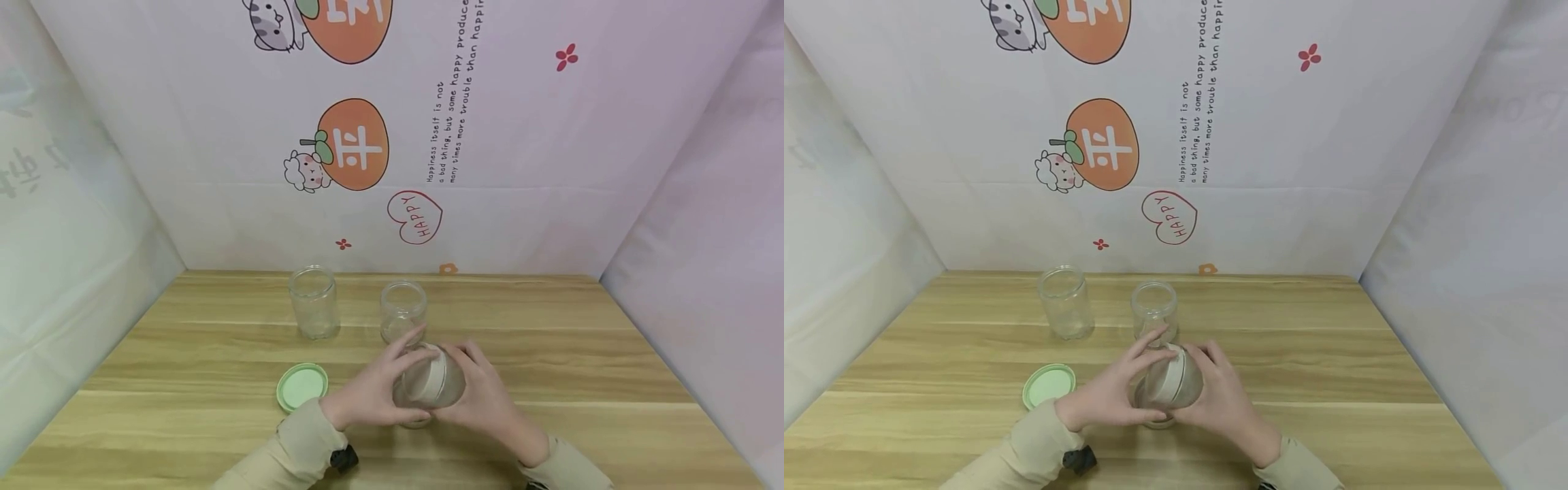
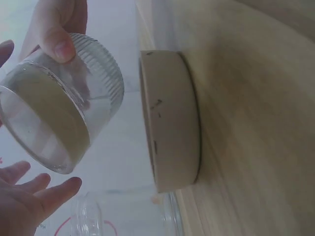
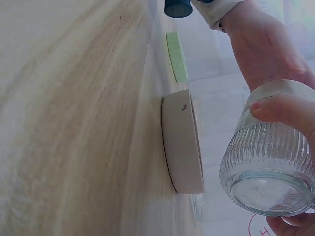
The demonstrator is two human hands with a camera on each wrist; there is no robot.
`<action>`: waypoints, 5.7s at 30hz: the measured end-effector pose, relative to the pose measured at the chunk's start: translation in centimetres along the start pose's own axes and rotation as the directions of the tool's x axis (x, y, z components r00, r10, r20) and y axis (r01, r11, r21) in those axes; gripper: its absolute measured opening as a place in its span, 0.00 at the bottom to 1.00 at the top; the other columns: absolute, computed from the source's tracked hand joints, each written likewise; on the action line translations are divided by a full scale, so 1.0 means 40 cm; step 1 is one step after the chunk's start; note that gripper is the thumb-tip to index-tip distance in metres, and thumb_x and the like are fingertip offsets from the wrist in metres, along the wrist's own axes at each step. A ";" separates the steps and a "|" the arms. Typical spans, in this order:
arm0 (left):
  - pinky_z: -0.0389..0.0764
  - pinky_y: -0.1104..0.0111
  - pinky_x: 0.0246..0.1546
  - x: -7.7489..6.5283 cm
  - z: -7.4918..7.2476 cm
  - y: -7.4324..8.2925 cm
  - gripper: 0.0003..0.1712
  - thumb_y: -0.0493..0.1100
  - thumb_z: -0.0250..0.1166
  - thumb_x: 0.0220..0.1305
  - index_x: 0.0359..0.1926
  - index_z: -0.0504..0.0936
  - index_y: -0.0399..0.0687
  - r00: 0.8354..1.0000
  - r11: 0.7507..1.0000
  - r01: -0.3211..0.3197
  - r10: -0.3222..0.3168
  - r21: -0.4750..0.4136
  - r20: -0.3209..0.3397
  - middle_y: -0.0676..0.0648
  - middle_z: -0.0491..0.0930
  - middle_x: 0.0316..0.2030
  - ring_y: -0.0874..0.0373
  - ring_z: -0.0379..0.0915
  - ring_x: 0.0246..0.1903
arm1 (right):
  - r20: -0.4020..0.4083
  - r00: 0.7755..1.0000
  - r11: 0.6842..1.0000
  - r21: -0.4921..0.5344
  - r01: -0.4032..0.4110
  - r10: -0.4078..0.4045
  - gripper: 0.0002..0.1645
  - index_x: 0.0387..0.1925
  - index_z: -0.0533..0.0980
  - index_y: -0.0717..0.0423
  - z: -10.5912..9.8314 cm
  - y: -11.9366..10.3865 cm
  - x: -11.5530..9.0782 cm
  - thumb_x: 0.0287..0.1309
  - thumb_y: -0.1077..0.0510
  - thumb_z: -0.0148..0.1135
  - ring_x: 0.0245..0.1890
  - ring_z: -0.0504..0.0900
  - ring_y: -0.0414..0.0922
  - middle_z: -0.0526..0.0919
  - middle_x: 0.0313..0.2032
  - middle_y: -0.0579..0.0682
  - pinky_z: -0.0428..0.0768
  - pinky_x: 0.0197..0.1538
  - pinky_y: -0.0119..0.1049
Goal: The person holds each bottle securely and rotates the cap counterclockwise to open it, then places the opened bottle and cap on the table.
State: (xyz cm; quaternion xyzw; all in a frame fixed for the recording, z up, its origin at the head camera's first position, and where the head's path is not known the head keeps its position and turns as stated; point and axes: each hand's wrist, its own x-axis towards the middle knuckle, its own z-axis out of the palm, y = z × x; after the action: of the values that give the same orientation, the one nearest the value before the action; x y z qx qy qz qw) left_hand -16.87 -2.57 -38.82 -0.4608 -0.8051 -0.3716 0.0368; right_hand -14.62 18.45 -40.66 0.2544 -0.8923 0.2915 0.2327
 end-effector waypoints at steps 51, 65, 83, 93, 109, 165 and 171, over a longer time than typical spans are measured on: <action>0.79 0.70 0.47 -0.017 -0.004 -0.030 0.47 0.43 0.77 0.45 0.67 0.64 0.56 0.999 0.992 0.039 -0.037 -0.123 0.016 0.49 0.62 0.61 0.54 0.67 0.56 | -0.024 0.995 0.995 0.033 0.095 -0.094 0.53 0.52 0.73 0.60 0.002 0.003 -0.013 0.13 0.53 0.84 0.41 0.78 0.43 0.72 0.45 0.49 0.83 0.41 0.39; 0.80 0.73 0.44 -0.003 -0.003 -0.020 0.49 0.43 0.77 0.44 0.67 0.64 0.52 0.985 0.946 0.169 -0.167 -0.275 0.033 0.49 0.64 0.59 0.52 0.70 0.54 | -0.049 0.995 0.997 0.003 0.083 -0.082 0.55 0.53 0.73 0.57 0.000 0.007 -0.012 0.11 0.54 0.84 0.41 0.78 0.43 0.72 0.44 0.49 0.83 0.39 0.39; 0.81 0.76 0.36 -0.001 0.012 -0.017 0.47 0.46 0.77 0.45 0.66 0.65 0.54 0.975 0.942 0.202 -0.220 -0.268 -0.037 0.50 0.68 0.57 0.56 0.67 0.49 | -0.062 0.993 0.995 -0.002 0.100 -0.100 0.54 0.53 0.73 0.57 0.001 0.011 -0.011 0.11 0.55 0.84 0.41 0.78 0.44 0.71 0.44 0.50 0.83 0.38 0.39; 0.84 0.67 0.34 -0.002 0.012 -0.011 0.46 0.48 0.75 0.48 0.66 0.65 0.47 0.962 0.926 0.254 -0.273 -0.278 -0.032 0.48 0.70 0.57 0.54 0.72 0.47 | -0.058 0.991 0.992 -0.008 0.124 -0.124 0.54 0.53 0.72 0.59 0.000 0.008 -0.012 0.12 0.58 0.85 0.41 0.78 0.47 0.71 0.44 0.52 0.84 0.38 0.40; 0.81 0.65 0.42 0.009 0.014 0.006 0.48 0.57 0.72 0.50 0.68 0.62 0.49 0.935 0.922 0.346 -0.354 -0.175 -0.013 0.48 0.74 0.54 0.55 0.75 0.46 | -0.099 0.984 0.989 -0.021 0.146 -0.148 0.54 0.52 0.73 0.59 0.004 0.016 -0.017 0.10 0.56 0.84 0.40 0.78 0.44 0.71 0.43 0.51 0.84 0.37 0.37; 0.78 0.68 0.50 -0.016 -0.003 -0.020 0.40 0.46 0.74 0.50 0.65 0.67 0.59 0.986 0.941 0.165 -0.168 -0.295 0.015 0.50 0.62 0.62 0.52 0.69 0.55 | -0.074 0.987 0.989 0.003 0.147 -0.146 0.55 0.53 0.73 0.59 0.009 0.015 -0.015 0.10 0.57 0.85 0.41 0.78 0.46 0.72 0.45 0.51 0.84 0.38 0.41; 0.78 0.68 0.51 -0.022 -0.005 -0.024 0.41 0.45 0.73 0.51 0.65 0.65 0.54 0.985 0.925 0.159 -0.172 -0.345 -0.006 0.49 0.62 0.63 0.48 0.70 0.55 | -0.086 0.989 0.992 0.032 0.126 -0.123 0.55 0.53 0.73 0.58 0.009 0.016 -0.011 0.10 0.57 0.84 0.41 0.78 0.45 0.72 0.45 0.51 0.83 0.38 0.41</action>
State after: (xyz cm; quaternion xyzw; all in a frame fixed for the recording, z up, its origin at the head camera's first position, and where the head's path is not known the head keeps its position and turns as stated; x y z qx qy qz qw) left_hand -17.16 -3.60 -39.59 -0.3836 -0.7633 -0.5162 -0.0608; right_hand -14.76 18.80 -41.43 0.3015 -0.8586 0.3033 0.2828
